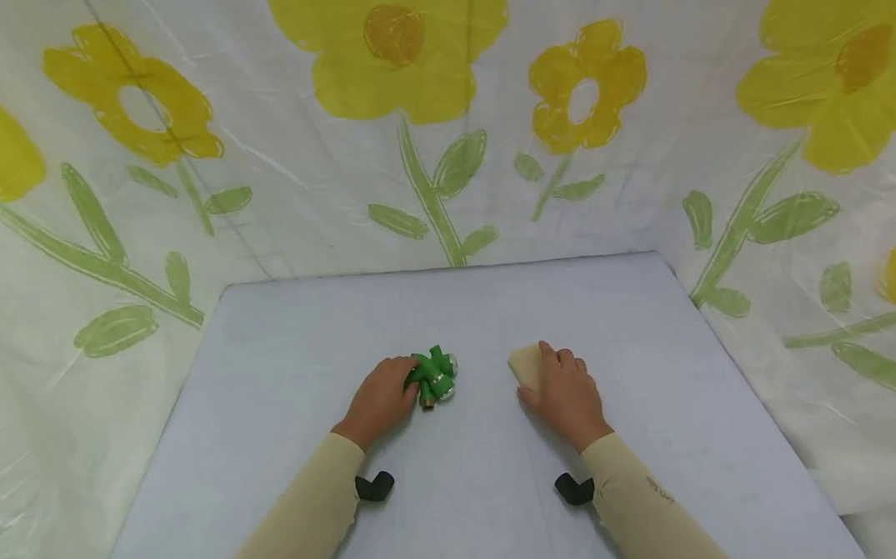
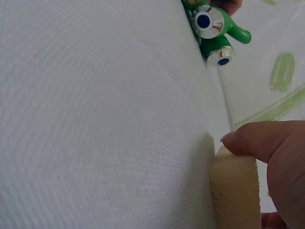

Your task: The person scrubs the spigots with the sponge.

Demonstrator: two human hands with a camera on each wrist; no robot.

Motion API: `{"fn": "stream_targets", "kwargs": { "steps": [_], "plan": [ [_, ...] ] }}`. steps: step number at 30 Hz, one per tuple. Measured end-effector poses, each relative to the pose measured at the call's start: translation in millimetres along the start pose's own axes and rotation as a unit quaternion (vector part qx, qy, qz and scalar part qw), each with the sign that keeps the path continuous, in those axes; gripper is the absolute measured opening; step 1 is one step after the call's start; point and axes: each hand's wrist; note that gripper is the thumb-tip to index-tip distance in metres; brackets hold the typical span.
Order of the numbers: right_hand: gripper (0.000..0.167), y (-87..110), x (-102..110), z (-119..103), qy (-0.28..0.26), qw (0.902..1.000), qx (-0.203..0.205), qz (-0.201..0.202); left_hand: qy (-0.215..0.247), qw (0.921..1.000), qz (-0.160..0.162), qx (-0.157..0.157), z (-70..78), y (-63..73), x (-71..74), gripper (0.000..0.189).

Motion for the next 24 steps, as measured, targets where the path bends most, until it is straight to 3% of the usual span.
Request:
{"fn": "stream_targets", "kwargs": {
  "steps": [6,11,15,19,22,24],
  "plan": [
    [0.090,-0.4,-0.8,1.1,-0.002,1.0000,0.000,-0.001,0.021,0.9996,-0.006,0.020,4.7,-0.4,4.5,0.037],
    [0.090,-0.9,-0.6,0.7,-0.001,1.0000,-0.002,0.000,0.008,0.9999,0.005,0.006,5.2,-3.3,3.3,0.044],
    [0.089,-1.7,-2.0,1.7,-0.007,1.0000,-0.003,-0.001,-0.009,0.9980,0.050,-0.038,4.3,-2.2,-1.5,0.056],
    [0.089,-2.0,-3.3,2.9,-0.008,1.0000,-0.005,0.003,-0.007,0.9884,0.100,-0.114,10.5,-1.4,-5.5,0.058],
    [0.089,-1.6,-3.5,2.9,-0.009,0.9999,-0.007,0.006,-0.021,0.9817,0.116,-0.150,18.2,-2.2,-10.8,0.047],
    [0.089,-1.1,-3.8,2.9,-0.008,0.9999,-0.007,0.005,-0.047,0.9798,0.117,-0.155,23.0,-2.6,-15.2,0.047]
  ]
}}
Point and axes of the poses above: each hand's wrist, its own y-axis away from the middle knuckle, its own x-axis out of the back of the hand, z = x × y, and after that the axes turned 7 degrees about x, right-handed
